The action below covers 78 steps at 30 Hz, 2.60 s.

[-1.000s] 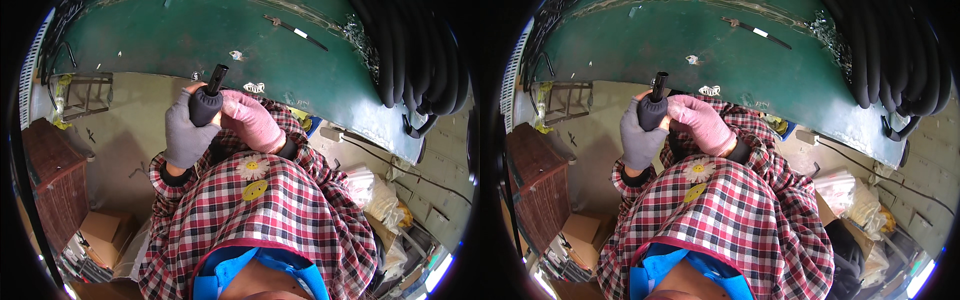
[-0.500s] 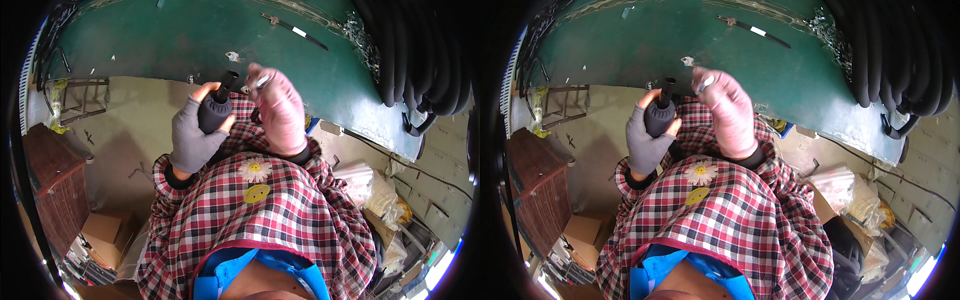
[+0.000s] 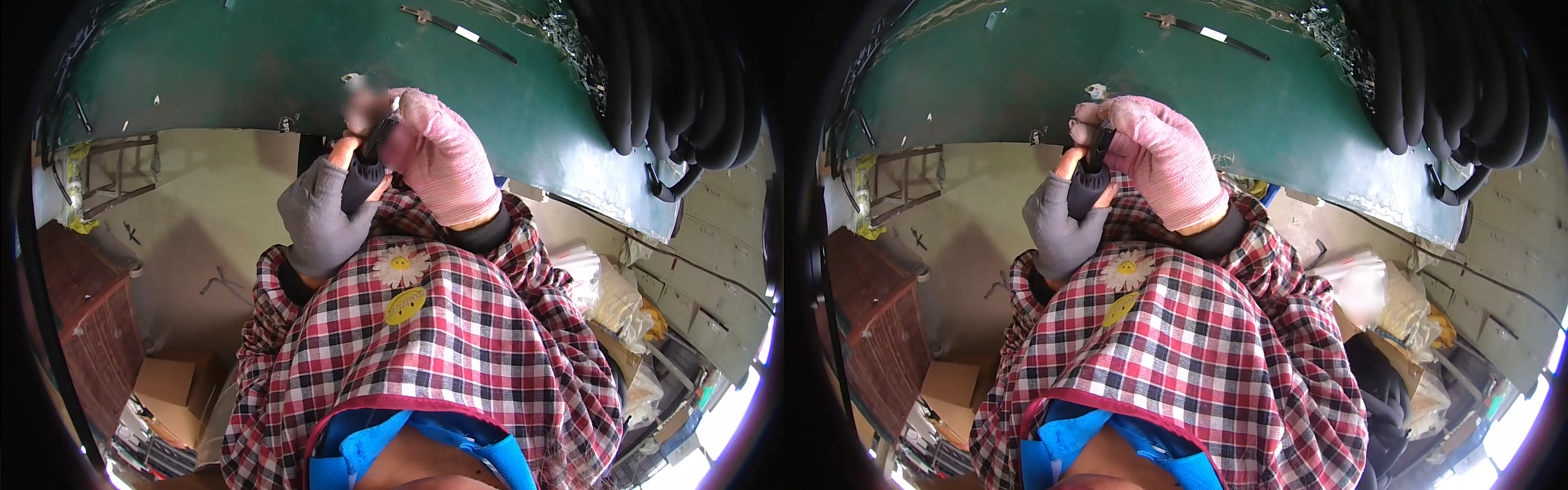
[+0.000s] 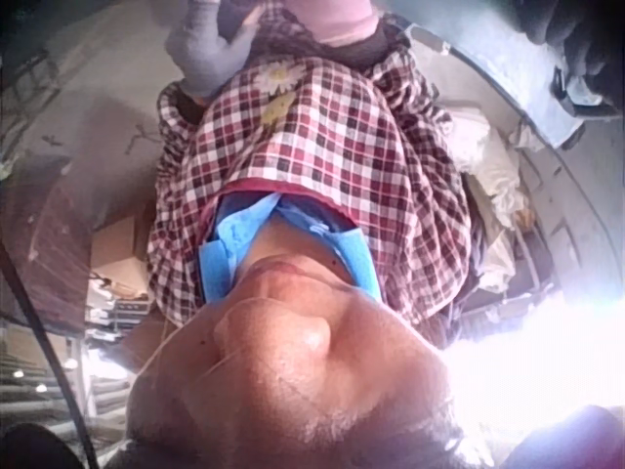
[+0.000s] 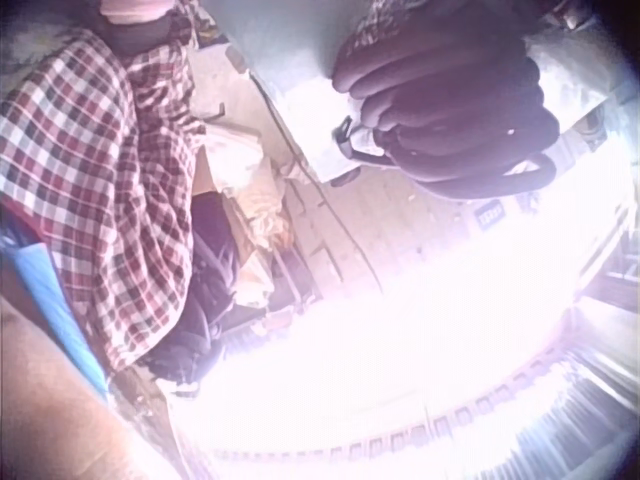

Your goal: The person inserts small metal connectors into the ends of black rubber hoses at a green workbench. After inserting the connectors, the person places the assembled hoses into a cardboard box.

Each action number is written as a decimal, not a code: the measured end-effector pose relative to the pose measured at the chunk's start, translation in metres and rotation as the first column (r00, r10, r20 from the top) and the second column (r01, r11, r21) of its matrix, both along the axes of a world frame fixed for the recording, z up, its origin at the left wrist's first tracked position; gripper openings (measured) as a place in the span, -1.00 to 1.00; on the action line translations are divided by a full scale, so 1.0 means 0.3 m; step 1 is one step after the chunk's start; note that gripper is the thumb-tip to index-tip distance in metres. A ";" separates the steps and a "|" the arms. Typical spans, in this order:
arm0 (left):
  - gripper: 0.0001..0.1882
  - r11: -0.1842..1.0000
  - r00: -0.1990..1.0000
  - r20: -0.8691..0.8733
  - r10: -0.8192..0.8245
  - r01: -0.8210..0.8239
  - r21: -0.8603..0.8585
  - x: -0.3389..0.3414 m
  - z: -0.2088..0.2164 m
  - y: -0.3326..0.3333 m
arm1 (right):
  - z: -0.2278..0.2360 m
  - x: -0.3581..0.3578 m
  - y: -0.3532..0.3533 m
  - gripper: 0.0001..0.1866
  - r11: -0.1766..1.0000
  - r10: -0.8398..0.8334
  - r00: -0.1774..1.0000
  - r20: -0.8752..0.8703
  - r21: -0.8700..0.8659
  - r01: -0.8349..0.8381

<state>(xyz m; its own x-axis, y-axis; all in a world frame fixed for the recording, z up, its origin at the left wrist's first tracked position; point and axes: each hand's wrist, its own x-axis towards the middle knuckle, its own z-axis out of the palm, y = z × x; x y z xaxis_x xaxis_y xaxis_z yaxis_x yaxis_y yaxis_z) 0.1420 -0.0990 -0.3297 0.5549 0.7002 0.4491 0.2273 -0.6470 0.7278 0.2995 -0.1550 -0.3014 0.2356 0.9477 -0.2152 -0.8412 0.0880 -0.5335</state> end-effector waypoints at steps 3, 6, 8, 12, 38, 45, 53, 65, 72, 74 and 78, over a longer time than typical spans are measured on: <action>-0.32 0.998 0.998 -0.066 0.002 0.002 0.056 0.001 0.001 -0.007 | -0.036 -0.001 -0.013 -0.65 0.999 -0.047 0.998 -0.048 -0.023 0.046; -0.31 0.998 0.994 -0.112 -0.014 0.021 0.056 -0.001 -0.003 -0.014 | -0.083 0.005 -0.030 -0.71 0.999 -0.036 0.998 -0.056 0.001 0.036; -0.30 0.998 0.990 -0.141 -0.021 0.030 0.063 -0.001 -0.010 -0.016 | -0.109 0.010 -0.036 -0.75 0.998 -0.037 0.998 -0.055 0.042 0.039; -0.27 0.995 0.981 -0.193 -0.029 0.046 0.084 0.005 -0.021 -0.018 | -0.135 -0.001 -0.037 -0.80 0.997 -0.071 0.997 -0.026 0.001 0.071; -0.36 0.990 0.794 -0.608 -0.003 0.088 0.110 -0.017 0.005 0.124 | -0.089 0.476 0.243 -0.86 0.945 0.054 -0.710 0.702 0.193 0.263; -0.35 0.998 0.811 -0.582 -0.063 0.060 -0.023 -0.030 0.002 0.134 | -0.081 0.372 0.107 -0.93 0.984 0.096 -0.621 0.778 0.018 0.175; -0.33 0.992 0.803 -0.593 -0.054 0.110 0.058 -0.042 0.008 0.140 | 0.007 0.369 0.096 -0.82 0.869 0.461 0.045 0.886 -0.441 -0.222; -0.32 0.994 0.767 -0.638 -0.065 0.107 0.027 -0.044 0.044 0.133 | 0.048 0.380 0.265 -0.59 0.609 0.489 -0.527 0.695 -0.704 -0.365; -0.31 0.992 0.780 -0.618 -0.100 0.125 -0.003 -0.050 0.043 0.141 | 0.052 0.378 0.303 -0.57 0.493 0.483 -0.629 0.609 -0.783 -0.379; -0.30 0.992 0.782 -0.613 -0.112 0.121 -0.027 -0.050 0.045 0.142 | 0.050 0.379 0.310 -0.63 0.496 0.426 -0.652 0.627 -0.765 -0.411; -0.29 0.991 0.777 -0.618 -0.120 0.132 -0.026 -0.048 0.049 0.142 | 0.060 0.387 0.315 -0.68 0.491 0.357 -0.693 0.627 -0.757 -0.432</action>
